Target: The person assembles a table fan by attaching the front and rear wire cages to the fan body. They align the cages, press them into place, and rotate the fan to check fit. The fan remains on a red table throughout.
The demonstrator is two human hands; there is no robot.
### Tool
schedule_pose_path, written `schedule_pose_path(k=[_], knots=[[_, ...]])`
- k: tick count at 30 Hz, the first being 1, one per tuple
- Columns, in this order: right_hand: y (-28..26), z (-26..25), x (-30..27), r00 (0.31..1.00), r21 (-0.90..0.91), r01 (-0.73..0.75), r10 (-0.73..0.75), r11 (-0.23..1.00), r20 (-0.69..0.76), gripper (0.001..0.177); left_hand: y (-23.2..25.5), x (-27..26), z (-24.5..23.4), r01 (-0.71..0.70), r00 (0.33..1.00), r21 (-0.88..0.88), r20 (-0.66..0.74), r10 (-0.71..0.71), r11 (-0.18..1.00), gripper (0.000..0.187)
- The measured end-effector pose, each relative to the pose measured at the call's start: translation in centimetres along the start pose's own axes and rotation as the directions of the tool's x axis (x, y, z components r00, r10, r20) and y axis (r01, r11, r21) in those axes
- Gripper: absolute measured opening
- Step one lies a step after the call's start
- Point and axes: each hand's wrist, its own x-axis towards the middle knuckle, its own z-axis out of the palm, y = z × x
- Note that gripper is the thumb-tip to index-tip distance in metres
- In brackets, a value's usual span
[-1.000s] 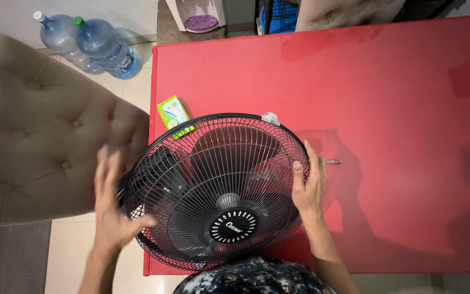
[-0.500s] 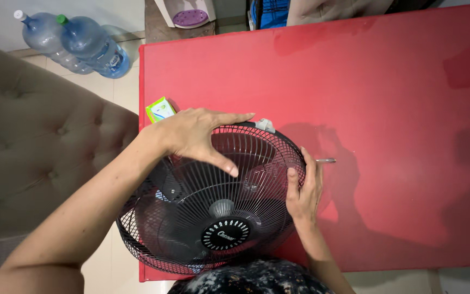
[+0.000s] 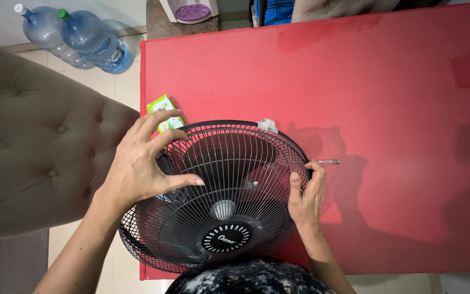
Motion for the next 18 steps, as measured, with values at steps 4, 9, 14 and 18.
schedule_pose_path(k=[4,9,14,18], knots=[[-0.5,-0.1,0.1,1.000,-0.003,0.002,-0.002,1.000,0.007,0.056,-0.2,-0.7,0.0,-0.045,0.998,-0.081,0.028,0.048,0.996,0.076],[-0.3,-0.3,0.5,0.998,0.001,0.063,-0.063,0.998,0.015,0.053,-0.8,0.2,0.4,-0.014,0.990,-0.142,0.138,0.034,0.990,0.078],[0.6,-0.4,0.2,0.999,0.070,0.023,-0.025,0.997,0.033,0.050,-0.9,1.0,0.7,0.006,0.977,-0.199,0.211,0.037,0.980,0.076],[1.2,-0.5,0.0,0.998,0.117,-0.007,-0.001,0.993,0.065,0.048,-0.6,1.6,0.7,-0.060,0.974,-0.238,0.197,0.108,0.969,0.072]])
